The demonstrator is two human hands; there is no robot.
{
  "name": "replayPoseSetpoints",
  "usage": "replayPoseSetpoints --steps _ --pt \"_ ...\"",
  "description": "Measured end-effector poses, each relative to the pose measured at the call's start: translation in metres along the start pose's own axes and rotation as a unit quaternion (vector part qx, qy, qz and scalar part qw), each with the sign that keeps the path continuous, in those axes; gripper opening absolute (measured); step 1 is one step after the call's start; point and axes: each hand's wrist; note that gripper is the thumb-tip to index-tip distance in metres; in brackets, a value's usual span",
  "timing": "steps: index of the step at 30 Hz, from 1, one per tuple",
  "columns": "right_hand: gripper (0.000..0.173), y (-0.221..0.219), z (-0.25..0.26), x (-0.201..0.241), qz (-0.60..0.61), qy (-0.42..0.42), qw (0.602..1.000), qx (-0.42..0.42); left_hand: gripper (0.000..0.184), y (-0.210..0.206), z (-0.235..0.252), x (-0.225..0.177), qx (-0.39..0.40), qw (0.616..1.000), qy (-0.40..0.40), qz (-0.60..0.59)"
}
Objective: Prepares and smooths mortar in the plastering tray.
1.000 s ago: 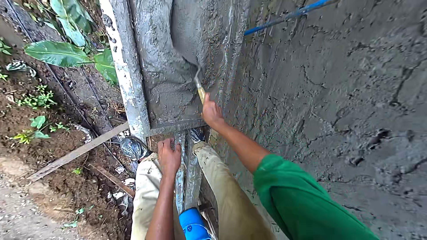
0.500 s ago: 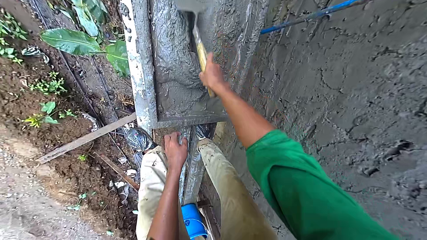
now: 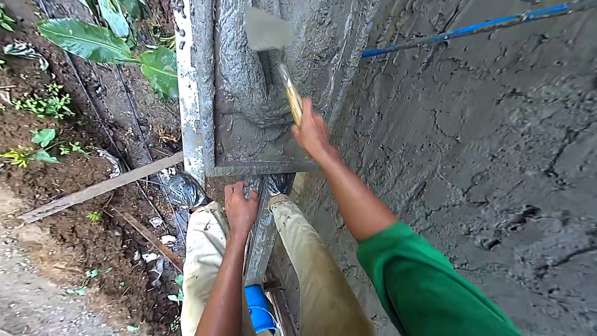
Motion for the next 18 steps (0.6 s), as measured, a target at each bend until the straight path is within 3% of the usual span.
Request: replayPoseSetpoints --steps 3,7,12,15,18 --pt "0.071 -0.023 0.034 0.008 -0.024 0.013 1.000 0.013 0.032 -0.002 0.000 -0.001 0.000 1.000 -0.001 0.013" --pt "0.071 -0.062 -0.002 -0.067 -0.077 0.019 0.995 0.064 0.031 0.001 0.000 0.000 0.000 1.000 0.000 0.019" --pt "0.069 -0.024 -0.036 -0.151 -0.125 -0.043 0.986 0.106 0.030 0.003 0.001 -0.003 -0.014 1.000 0.006 0.011" --pt "0.066 -0.005 -0.064 -0.174 -0.055 -0.084 0.989 0.109 0.030 0.004 0.003 -0.005 -0.010 1.000 0.003 0.009" --pt "0.065 -0.040 -0.092 -0.169 0.161 -0.203 0.960 0.106 0.032 0.000 0.002 -0.002 0.001 1.000 -0.005 0.012"
Point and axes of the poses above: each hand's wrist, its own z-axis towards the middle knuckle, its own y-axis out of the back of the hand, x = y × z, and after that the axes turned 1 degree about x, right-handed
